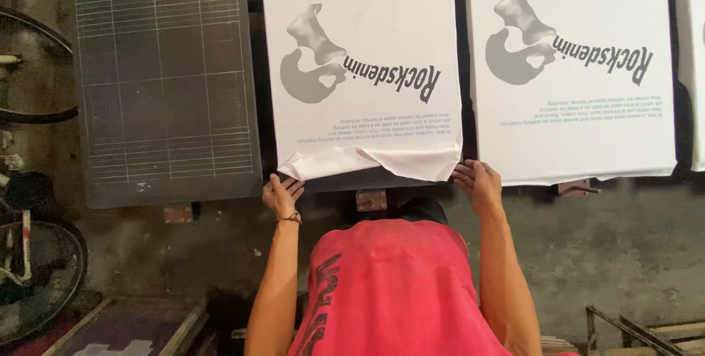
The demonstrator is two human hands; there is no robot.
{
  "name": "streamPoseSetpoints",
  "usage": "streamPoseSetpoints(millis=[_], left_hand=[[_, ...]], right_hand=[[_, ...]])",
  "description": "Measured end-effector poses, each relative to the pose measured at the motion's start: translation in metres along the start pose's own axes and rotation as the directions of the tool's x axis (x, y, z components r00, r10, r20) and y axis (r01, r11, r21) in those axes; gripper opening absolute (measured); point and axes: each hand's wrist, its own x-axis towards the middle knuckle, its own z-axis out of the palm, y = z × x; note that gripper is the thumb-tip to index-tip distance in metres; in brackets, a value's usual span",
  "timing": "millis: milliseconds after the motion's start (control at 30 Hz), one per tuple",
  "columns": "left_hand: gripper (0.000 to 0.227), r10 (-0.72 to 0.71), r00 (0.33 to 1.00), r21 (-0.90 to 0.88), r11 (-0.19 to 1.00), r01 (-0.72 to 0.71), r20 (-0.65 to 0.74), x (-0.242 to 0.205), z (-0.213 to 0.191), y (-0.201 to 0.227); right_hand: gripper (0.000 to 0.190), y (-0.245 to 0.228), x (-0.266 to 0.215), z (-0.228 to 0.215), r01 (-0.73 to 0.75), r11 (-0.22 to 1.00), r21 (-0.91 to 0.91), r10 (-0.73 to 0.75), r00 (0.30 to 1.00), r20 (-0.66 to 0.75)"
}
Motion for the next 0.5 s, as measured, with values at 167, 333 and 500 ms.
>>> streamPoseSetpoints(millis=[167,333,500], left_hand=[[0.039,0.189,0.975,0.257,0.954,-0.153,-0.119,0.003,-0.007,0.015],[0.024,0.349,0.937,0.113,0.931,-0.348,0.008,-0.045,0.02,0.061],[0.044,0.063,0.856,-0.191,0.981,0.042,0.512,-0.108,0.042,0.101]], right_hand=[[0.03,0.015,0.011,-0.015,-0.075,0.99,0.123,0.077,0.997,-0.013],[0.035,-0.008,-0.014,-0.015,-0.236,0.829,0.508,0.045,0.932,0.359],[0.044,-0.04,-0.048,0.012,-0.304,0.753,0.583,-0.094,0.828,0.553]])
